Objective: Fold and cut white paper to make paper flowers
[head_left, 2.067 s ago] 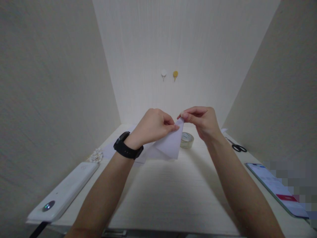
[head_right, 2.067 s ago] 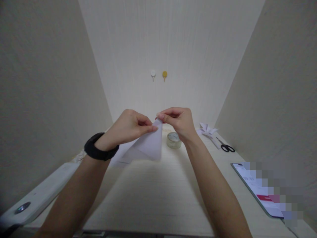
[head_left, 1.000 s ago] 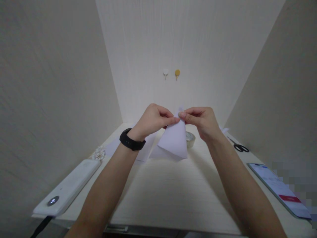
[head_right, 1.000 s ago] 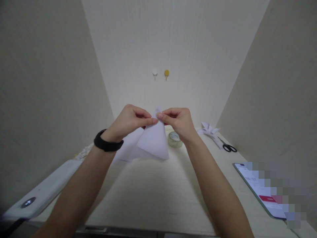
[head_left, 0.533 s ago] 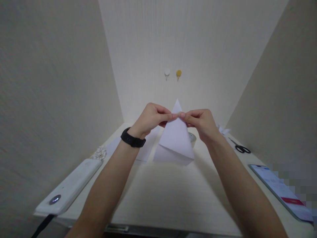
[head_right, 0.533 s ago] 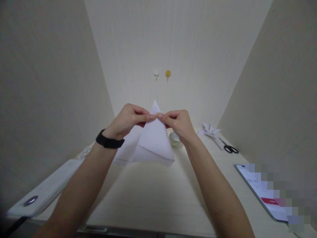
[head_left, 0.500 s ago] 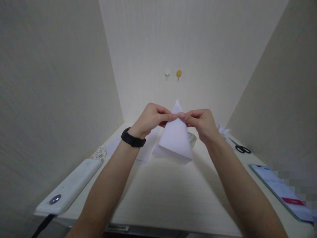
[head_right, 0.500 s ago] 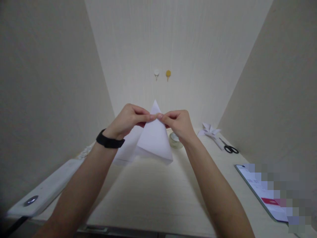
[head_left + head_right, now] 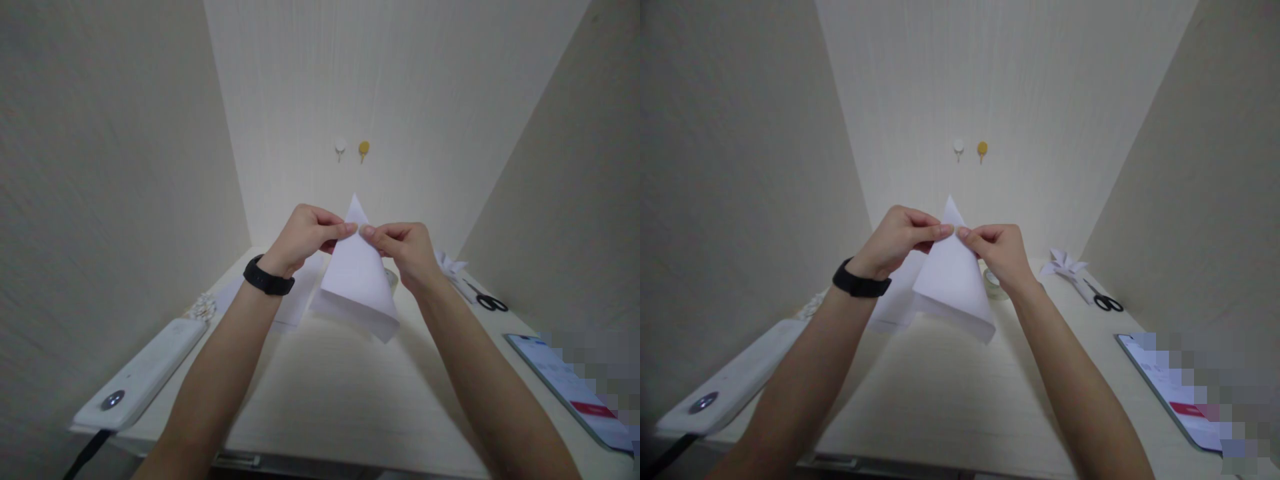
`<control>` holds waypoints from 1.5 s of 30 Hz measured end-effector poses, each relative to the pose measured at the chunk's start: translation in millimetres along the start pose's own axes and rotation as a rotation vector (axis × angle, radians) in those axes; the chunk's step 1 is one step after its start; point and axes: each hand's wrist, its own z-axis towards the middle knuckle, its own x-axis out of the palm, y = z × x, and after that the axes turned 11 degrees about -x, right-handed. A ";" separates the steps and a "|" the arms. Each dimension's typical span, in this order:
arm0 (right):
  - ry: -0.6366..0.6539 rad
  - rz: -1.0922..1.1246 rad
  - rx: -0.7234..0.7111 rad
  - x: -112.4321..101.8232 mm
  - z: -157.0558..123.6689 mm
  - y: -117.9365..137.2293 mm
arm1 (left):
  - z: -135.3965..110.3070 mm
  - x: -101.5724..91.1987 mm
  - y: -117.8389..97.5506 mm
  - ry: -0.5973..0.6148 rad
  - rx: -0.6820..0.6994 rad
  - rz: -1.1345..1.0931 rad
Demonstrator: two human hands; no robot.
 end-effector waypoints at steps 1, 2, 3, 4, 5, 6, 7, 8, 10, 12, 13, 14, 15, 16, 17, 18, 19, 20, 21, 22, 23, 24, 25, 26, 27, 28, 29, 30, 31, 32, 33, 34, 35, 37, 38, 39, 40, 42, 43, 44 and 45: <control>0.004 -0.005 -0.001 0.3 -0.3 0.0 | 0.0 0.0 0.0 -0.014 0.006 -0.012; 0.003 -0.017 -0.006 0.6 -0.6 -0.2 | 0.1 0.0 0.1 -0.024 0.012 -0.026; -0.005 -0.030 -0.012 1.0 -1.0 -0.4 | 0.2 -0.1 0.3 -0.033 0.018 -0.041; -0.016 -0.041 -0.019 1.4 -1.4 -0.7 | 0.4 -0.2 0.5 -0.038 0.022 -0.054; -0.024 -0.046 -0.024 2.0 -1.8 -0.9 | 0.7 -0.4 0.8 -0.044 0.025 -0.066; -0.024 -0.044 -0.025 2.6 -2.1 -1.1 | 1.0 -0.7 1.2 -0.050 0.027 -0.076; -0.016 -0.041 -0.022 3.3 -2.3 -1.3 | 1.4 -1.1 1.6 -0.056 0.028 -0.080; -0.006 -0.039 -0.016 4.0 -2.4 -1.4 | 1.8 -1.5 2.0 -0.064 0.027 -0.080; 0.010 -0.044 0.006 5.3 -2.4 -1.8 | 2.8 -2.3 3.1 -0.083 0.028 -0.068; 0.004 -0.048 0.021 6.4 -2.4 -2.5 | 4.1 -3.2 4.3 -0.096 0.034 -0.054; 0.002 -0.044 0.024 6.8 -2.5 -3.0 | 4.9 -3.7 5.0 -0.101 0.040 -0.053; 0.003 -0.039 0.025 7.1 -2.5 -3.5 | 5.7 -4.4 5.6 -0.106 0.045 -0.057; 0.009 -0.037 0.028 7.3 -2.6 -4.0 | 6.5 -5.3 6.1 -0.111 0.049 -0.063; 0.014 -0.040 0.031 7.5 -2.8 -4.4 | 7.2 -6.4 6.5 -0.117 0.052 -0.069; 0.019 -0.047 0.036 7.7 -3.0 -4.6 | 7.6 -7.7 6.8 -0.122 0.052 -0.074; 0.019 -0.056 0.043 8.0 -3.3 -4.6 | 7.7 -9.2 6.8 -0.123 0.048 -0.078; 0.016 -0.061 0.050 8.3 -3.6 -4.3 | 7.5 -10.8 6.6 -0.119 0.042 -0.079; 0.015 -0.062 0.057 8.6 -4.0 -3.8 | 6.9 -12.3 6.2 -0.108 0.035 -0.079; 0.016 -0.058 0.064 9.1 -4.4 -3.0 | 6.1 -13.7 5.6 -0.092 0.029 -0.077; 0.019 -0.051 0.070 9.7 -5.0 -2.1 | 5.2 -14.6 4.9 -0.073 0.025 -0.077; 0.027 -0.046 0.076 10.4 -5.6 -1.1 | 4.4 -15.1 4.3 -0.054 0.022 -0.078; 0.036 -0.043 0.082 11.3 -6.3 -0.1 | 3.8 -14.9 3.9 -0.041 0.022 -0.082; 0.047 -0.043 0.089 12.4 -7.1 0.7 | 3.6 -14.1 3.7 -0.039 0.023 -0.090; 0.062 -0.046 0.096 13.7 -7.9 1.3 | 3.8 -12.7 3.8 -0.046 0.025 -0.104; 0.079 -0.049 0.105 14.9 -8.7 1.5 | 4.5 -10.8 4.2 -0.062 0.025 -0.121; 0.096 -0.049 0.113 16.2 -9.3 1.3 | 5.5 -8.8 4.8 -0.083 0.022 -0.139; 0.111 -0.043 0.121 17.3 -9.7 0.5 | 6.7 -6.7 5.6 -0.106 0.019 -0.156; 0.124 -0.033 0.127 18.2 -9.9 -0.9 | 8.1 -5.0 6.6 -0.127 0.016 -0.173; 0.134 -0.021 0.134 18.8 -10.0 -2.9 | 9.5 -3.7 7.6 -0.144 0.014 -0.190; 0.145 -0.011 0.140 19.1 -9.9 -5.3 | 11.0 -3.1 8.6 -0.157 0.015 -0.208; 0.160 -0.007 0.144 19.1 -9.8 -7.9 | 12.5 -3.3 9.5 -0.169 0.020 -0.228; 0.181 -0.009 0.148 19.0 -9.7 -10.5 | 14.0 -4.3 10.3 -0.182 0.027 -0.250; 0.206 -0.019 0.150 18.9 -9.6 -12.8 | 15.4 -6.2 11.1 -0.197 0.036 -0.271; 0.257 -0.055 0.146 18.6 -9.7 -15.2 | 18.1 -11.9 12.1 -0.242 0.051 -0.305; 0.279 -0.076 0.145 18.6 -10.0 -15.0 | 19.3 -15.3 12.4 -0.269 0.054 -0.316; 0.299 -0.098 0.146 18.7 -10.3 -14.1 | 20.3 -18.7 12.6 -0.295 0.056 -0.324; 0.317 -0.116 0.151 18.8 -10.6 -12.4 | 21.0 -22.0 12.8 -0.317 0.056 -0.330; 0.348 -0.134 0.164 18.7 -10.9 -8.4 | 21.6 -27.0 12.8 -0.342 0.055 -0.337; 0.364 -0.132 0.171 18.3 -10.8 -6.5 | 21.5 -28.7 12.8 -0.347 0.055 -0.340; 0.379 -0.127 0.176 17.7 -10.5 -5.1 | 21.3 -29.8 12.7 -0.348 0.054 -0.341; 0.394 -0.120 0.179 16.7 -10.1 -4.2 | 21.0 -30.5 12.6 -0.349 0.050 -0.341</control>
